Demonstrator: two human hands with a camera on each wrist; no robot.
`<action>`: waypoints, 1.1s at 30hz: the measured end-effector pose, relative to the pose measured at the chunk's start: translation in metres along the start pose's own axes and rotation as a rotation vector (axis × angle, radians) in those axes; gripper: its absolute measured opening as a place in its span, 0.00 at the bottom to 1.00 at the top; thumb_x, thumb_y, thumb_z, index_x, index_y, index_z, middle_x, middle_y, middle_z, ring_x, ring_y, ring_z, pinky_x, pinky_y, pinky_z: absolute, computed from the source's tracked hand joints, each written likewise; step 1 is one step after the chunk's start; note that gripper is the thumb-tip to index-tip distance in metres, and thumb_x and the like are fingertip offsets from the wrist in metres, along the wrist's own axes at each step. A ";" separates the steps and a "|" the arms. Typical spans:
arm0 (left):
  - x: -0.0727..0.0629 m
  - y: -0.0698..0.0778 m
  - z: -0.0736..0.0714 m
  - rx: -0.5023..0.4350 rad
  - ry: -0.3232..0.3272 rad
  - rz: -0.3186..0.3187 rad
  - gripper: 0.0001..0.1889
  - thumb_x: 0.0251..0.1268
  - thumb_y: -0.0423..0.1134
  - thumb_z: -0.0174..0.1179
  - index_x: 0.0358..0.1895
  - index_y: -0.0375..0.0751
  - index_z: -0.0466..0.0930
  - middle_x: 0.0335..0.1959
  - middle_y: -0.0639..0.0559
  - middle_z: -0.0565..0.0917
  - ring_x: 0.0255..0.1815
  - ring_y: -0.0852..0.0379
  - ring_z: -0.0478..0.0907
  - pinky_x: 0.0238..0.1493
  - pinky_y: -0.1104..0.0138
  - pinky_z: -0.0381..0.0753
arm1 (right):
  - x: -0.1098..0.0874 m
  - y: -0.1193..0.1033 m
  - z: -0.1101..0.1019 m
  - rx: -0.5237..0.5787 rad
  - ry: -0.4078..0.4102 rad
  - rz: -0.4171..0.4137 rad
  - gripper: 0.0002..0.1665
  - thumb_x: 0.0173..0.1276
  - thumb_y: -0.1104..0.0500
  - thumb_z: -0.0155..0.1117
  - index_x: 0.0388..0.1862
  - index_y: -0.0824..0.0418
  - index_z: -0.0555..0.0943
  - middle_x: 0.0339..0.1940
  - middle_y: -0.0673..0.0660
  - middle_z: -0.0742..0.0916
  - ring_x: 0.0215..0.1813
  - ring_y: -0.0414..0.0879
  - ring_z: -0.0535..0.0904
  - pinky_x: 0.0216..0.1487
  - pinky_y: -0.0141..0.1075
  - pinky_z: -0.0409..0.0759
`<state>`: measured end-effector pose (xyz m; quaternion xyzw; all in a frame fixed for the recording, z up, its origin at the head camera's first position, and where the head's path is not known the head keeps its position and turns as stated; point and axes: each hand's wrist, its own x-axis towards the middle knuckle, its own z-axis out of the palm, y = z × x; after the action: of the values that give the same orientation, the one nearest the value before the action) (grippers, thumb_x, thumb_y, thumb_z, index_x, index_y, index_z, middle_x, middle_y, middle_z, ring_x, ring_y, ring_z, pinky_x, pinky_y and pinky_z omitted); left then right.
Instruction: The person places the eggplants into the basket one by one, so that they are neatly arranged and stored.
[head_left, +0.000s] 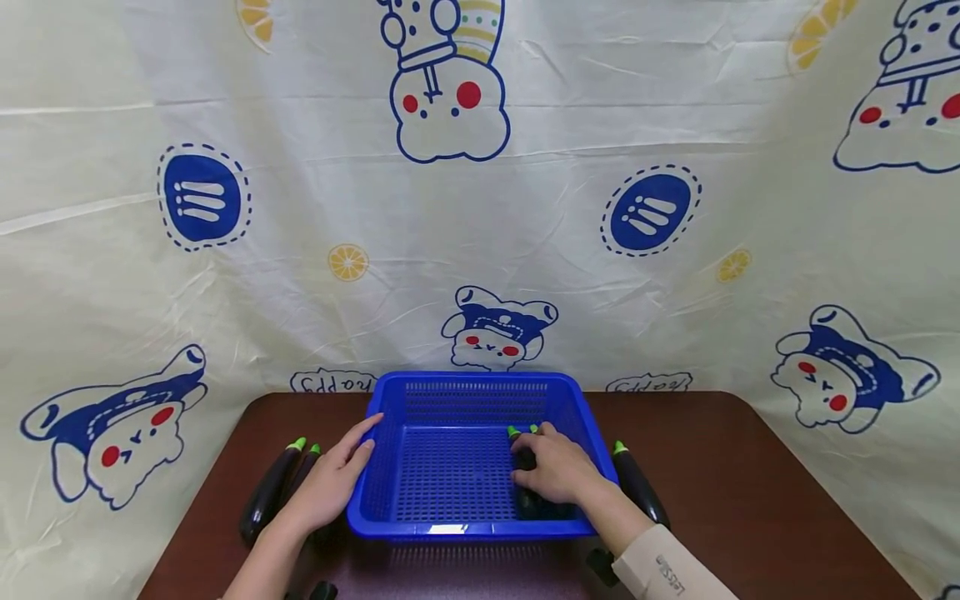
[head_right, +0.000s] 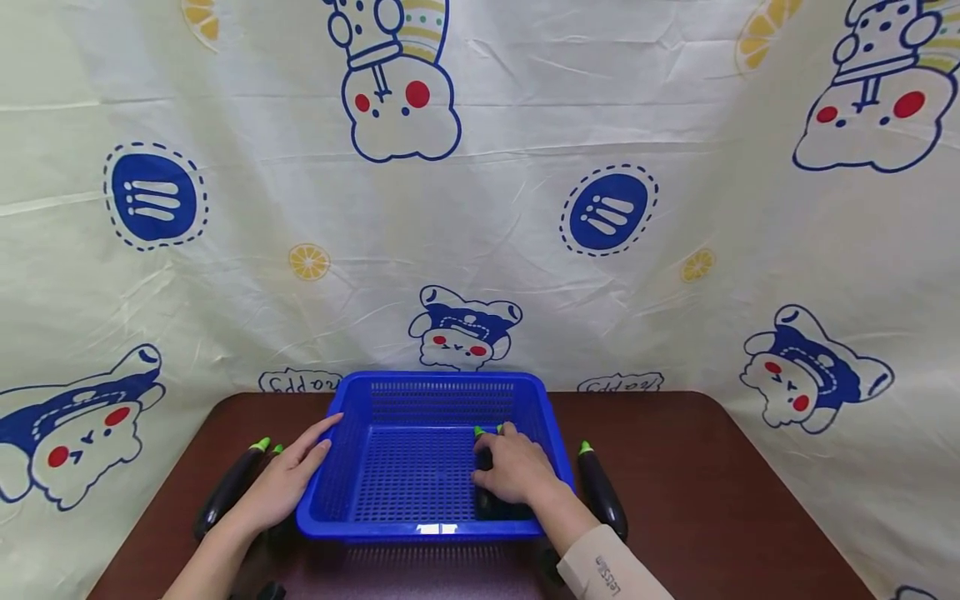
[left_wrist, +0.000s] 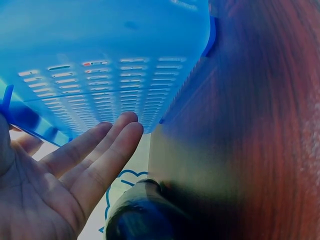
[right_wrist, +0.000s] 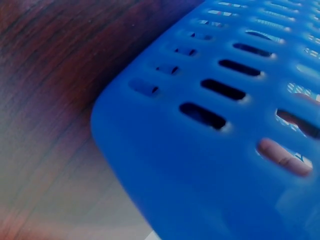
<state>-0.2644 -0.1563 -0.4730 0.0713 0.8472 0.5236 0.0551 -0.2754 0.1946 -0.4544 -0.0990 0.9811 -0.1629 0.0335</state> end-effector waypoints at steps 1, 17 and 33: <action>0.000 0.000 0.000 -0.007 0.000 -0.001 0.24 0.85 0.51 0.45 0.79 0.68 0.63 0.70 0.39 0.78 0.49 0.52 0.87 0.46 0.58 0.85 | 0.000 0.000 0.000 0.000 0.003 0.000 0.21 0.64 0.47 0.76 0.55 0.49 0.87 0.52 0.57 0.82 0.47 0.52 0.80 0.51 0.54 0.80; 0.001 0.004 -0.003 -0.009 0.008 0.019 0.24 0.86 0.50 0.45 0.79 0.65 0.64 0.70 0.37 0.78 0.50 0.49 0.87 0.47 0.54 0.87 | 0.002 -0.001 -0.008 0.108 0.075 -0.043 0.18 0.67 0.51 0.75 0.55 0.50 0.87 0.50 0.57 0.83 0.50 0.52 0.82 0.51 0.51 0.82; 0.005 -0.005 0.000 -0.044 0.001 0.038 0.24 0.85 0.51 0.46 0.78 0.63 0.65 0.64 0.35 0.81 0.45 0.50 0.89 0.43 0.55 0.88 | -0.019 0.016 -0.063 0.143 0.120 -0.075 0.18 0.70 0.51 0.71 0.58 0.51 0.85 0.50 0.57 0.83 0.34 0.42 0.73 0.35 0.37 0.73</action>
<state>-0.2693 -0.1575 -0.4778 0.0859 0.8340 0.5431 0.0461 -0.2663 0.2330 -0.3992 -0.1229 0.9629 -0.2391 -0.0244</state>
